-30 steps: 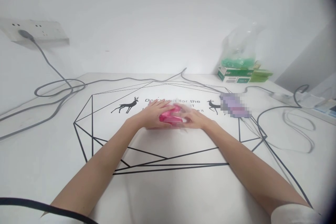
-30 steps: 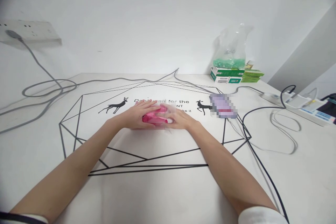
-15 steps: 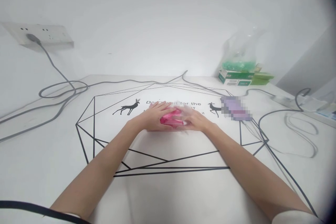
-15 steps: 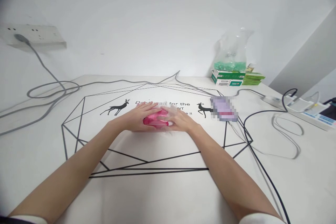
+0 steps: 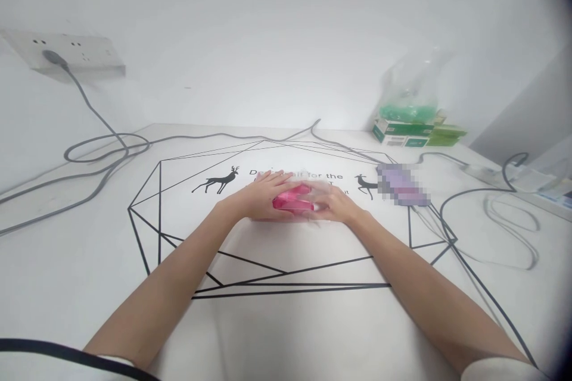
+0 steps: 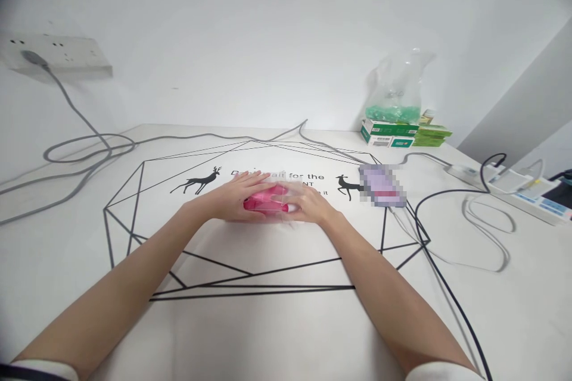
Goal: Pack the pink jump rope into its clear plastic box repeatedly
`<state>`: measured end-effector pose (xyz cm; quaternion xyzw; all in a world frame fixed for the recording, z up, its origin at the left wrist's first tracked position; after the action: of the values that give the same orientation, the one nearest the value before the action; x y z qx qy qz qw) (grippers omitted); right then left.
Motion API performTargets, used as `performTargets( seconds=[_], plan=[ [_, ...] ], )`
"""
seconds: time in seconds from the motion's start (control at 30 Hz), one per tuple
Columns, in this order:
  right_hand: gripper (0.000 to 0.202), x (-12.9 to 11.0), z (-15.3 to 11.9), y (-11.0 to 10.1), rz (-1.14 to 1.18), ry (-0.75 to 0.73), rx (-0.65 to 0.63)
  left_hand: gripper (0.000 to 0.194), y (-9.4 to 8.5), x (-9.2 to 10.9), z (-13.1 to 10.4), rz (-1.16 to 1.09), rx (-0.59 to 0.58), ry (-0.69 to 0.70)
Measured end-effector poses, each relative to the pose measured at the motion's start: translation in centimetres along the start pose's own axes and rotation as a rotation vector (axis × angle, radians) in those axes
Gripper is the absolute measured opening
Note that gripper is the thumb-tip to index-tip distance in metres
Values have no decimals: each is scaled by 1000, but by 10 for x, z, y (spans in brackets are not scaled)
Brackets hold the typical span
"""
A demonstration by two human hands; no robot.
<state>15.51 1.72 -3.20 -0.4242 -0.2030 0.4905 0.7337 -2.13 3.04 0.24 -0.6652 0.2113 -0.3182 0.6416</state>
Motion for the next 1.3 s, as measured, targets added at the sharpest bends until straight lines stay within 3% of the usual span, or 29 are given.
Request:
performTargets(
  seconds=[0.1,0.23,0.3,0.4,0.57,0.8,1.07,1.3],
  plan=[
    [44,-3,2,-2,24,51,-49,61,-13,22,-2,-9,140,166],
    [51,-3,3,-1,110,92,-90,34,-25,76,-9,-13,353,421],
    [59,2,0,0,142,163,-99,30,-20,104,-12,49,375,489],
    [53,5,-2,3,131,191,-142,31,-2,129,-14,140,279,495],
    [42,5,0,4,98,120,-145,30,19,136,-15,273,196,353],
    [45,8,-1,4,126,114,-97,34,45,148,-21,535,130,186],
    [46,8,-1,4,109,121,-91,51,64,152,-20,576,176,84],
    [46,4,0,1,115,92,-80,57,76,154,-20,471,192,-33]
  ],
)
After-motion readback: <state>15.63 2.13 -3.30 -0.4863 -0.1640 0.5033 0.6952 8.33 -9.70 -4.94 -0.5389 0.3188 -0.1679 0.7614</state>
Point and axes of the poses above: each hand's wrist, its own z-axis towards the middle knuckle, its own y-axis out of the palm, x = y × z, the point moved 6 cm from there along z, towards the middle knuckle, and after that the axes turned 7 degrees about -y, right-handed, at the moved point
